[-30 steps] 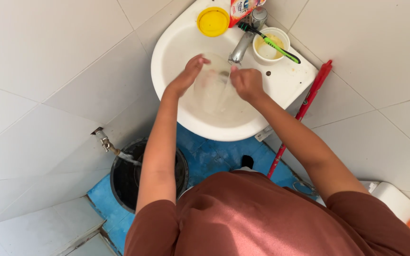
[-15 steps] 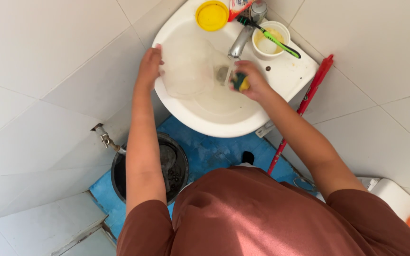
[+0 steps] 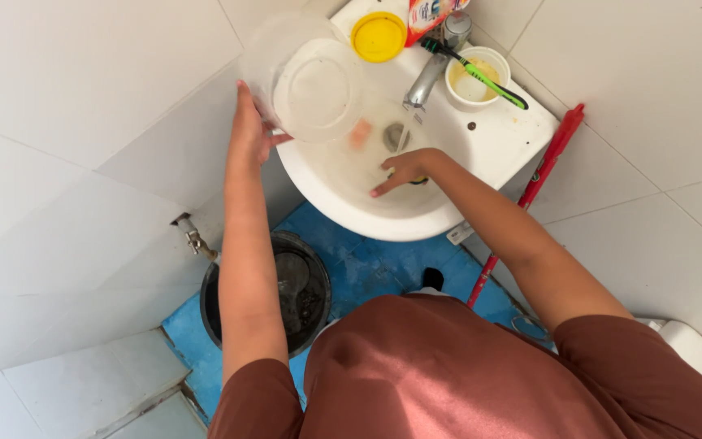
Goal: The person fills a bucket with water from a wall tap, then moves to a sink to wash a plastic container and a yellow lid using a sponge and running water. The person scrubs the items and rinses them under the tap.
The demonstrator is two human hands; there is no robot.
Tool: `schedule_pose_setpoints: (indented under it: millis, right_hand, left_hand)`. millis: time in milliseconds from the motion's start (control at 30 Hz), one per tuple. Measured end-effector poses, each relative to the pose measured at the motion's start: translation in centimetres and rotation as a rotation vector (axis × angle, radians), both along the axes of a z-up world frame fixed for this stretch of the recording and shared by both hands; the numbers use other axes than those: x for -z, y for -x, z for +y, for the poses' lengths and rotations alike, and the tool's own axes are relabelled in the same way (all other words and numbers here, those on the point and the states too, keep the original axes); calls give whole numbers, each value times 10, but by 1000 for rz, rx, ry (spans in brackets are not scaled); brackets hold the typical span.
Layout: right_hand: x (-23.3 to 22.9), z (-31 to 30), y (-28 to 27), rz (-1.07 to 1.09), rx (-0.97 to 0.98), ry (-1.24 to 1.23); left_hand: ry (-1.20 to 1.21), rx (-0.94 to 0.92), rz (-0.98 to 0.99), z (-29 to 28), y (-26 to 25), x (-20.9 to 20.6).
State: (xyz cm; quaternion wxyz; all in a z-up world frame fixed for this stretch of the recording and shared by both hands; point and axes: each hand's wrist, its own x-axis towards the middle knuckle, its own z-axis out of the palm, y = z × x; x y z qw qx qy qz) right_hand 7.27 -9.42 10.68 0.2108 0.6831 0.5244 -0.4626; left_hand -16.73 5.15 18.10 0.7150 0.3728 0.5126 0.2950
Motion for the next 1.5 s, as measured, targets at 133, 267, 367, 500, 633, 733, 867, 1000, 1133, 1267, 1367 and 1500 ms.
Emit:
schedule_pose_setpoints:
  millis: [133,267,367,500,633,733,867,1000,1133,1267,1367,1500]
  right_hand:
    - [-22,-13,27,157,-159,67]
    - [-40,-40,53,249,-308,-196]
    - [-18,-66,61,91,-483,-516]
    - [4,-95,37,72,-623,-1098]
    - [-28,-115,-2,-33,-638,-1442]
    - [-33,-128,-20,-205,-698,-1550]
    - [26,-133,-36,-220,-545,-1649]
    - [42,-120,-25,-115,-260,-1692]
    - [46,-99,-24,80,200,-1482]
    - [68,-62,-57,25,372,-1155]
    - [11,-54,-25,255,808,-932]
    - [16,-43,-19,520,949,-922]
  left_hand:
    - [-121,-24,58,5,5,1]
    - [-218,-115,60,-7,9,-19]
    - [-340,-146,166,-10,11,-28]
    - [-774,-138,192,10,18,7]
    - [-717,-130,168,-5,16,-4]
    - [-395,-99,183,-8,14,6]
    - [-315,-83,186,9,8,66]
    - [-281,52,291,-18,7,39]
    - [-362,98,270,-19,10,36]
    - [-494,131,230,-36,12,0]
    - [-491,48,129,-40,17,-14]
    - [-373,16,-22,-34,39,-5]
